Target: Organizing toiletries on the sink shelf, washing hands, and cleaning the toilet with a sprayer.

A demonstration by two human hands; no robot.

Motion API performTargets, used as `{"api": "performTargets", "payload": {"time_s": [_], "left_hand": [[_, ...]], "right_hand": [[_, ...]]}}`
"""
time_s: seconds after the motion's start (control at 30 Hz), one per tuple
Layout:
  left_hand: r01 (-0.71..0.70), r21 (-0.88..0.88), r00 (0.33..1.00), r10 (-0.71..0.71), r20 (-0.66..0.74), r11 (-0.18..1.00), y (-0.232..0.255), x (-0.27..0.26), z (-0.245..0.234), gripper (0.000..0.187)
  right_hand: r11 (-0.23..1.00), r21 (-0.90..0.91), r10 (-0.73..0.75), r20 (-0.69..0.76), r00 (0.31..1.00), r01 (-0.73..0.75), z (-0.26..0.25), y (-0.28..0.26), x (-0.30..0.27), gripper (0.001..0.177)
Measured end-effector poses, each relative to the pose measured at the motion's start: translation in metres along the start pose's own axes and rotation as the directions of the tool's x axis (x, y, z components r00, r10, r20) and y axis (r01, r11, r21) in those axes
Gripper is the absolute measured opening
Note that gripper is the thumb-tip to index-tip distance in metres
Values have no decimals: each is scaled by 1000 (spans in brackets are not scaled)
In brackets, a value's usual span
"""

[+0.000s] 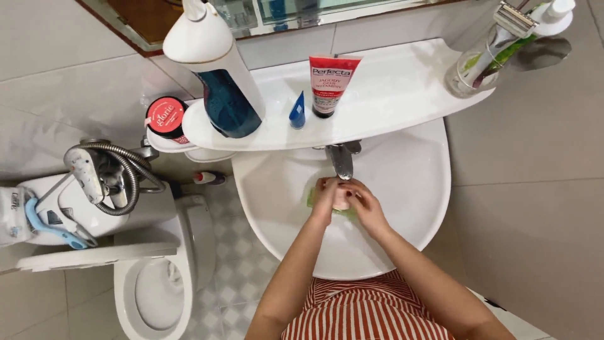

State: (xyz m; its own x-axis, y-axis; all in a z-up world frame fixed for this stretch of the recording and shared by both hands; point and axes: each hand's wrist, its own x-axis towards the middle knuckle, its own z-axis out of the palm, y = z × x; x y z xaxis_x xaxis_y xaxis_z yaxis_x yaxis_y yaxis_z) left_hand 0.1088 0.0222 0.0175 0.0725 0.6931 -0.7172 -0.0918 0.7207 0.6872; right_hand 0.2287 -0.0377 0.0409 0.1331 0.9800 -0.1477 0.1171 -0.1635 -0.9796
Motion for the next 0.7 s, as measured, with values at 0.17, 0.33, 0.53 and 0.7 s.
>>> {"api": "performTargets", "payload": {"time_s": [0.17, 0.33, 0.53, 0.7], "left_hand": [[-142, 22, 990, 142, -11, 990, -35, 26, 1, 23], [-253, -83, 967, 249, -57, 964, -17, 17, -3, 29], [-135, 91, 990, 131, 49, 987, 7, -6, 2, 59], [-182, 323, 982, 156, 105, 929, 10, -3, -11, 51]], "right_hand": [[840, 168, 525, -10, 851, -517, 1, -23, 23, 66], [865, 216, 407, 222, 886, -452, -14, -2, 23, 93], [940, 1, 329, -271, 905, -341, 8, 73, 39, 20], [954, 140, 297, -335, 894, -265, 18, -2, 28, 35]]}}
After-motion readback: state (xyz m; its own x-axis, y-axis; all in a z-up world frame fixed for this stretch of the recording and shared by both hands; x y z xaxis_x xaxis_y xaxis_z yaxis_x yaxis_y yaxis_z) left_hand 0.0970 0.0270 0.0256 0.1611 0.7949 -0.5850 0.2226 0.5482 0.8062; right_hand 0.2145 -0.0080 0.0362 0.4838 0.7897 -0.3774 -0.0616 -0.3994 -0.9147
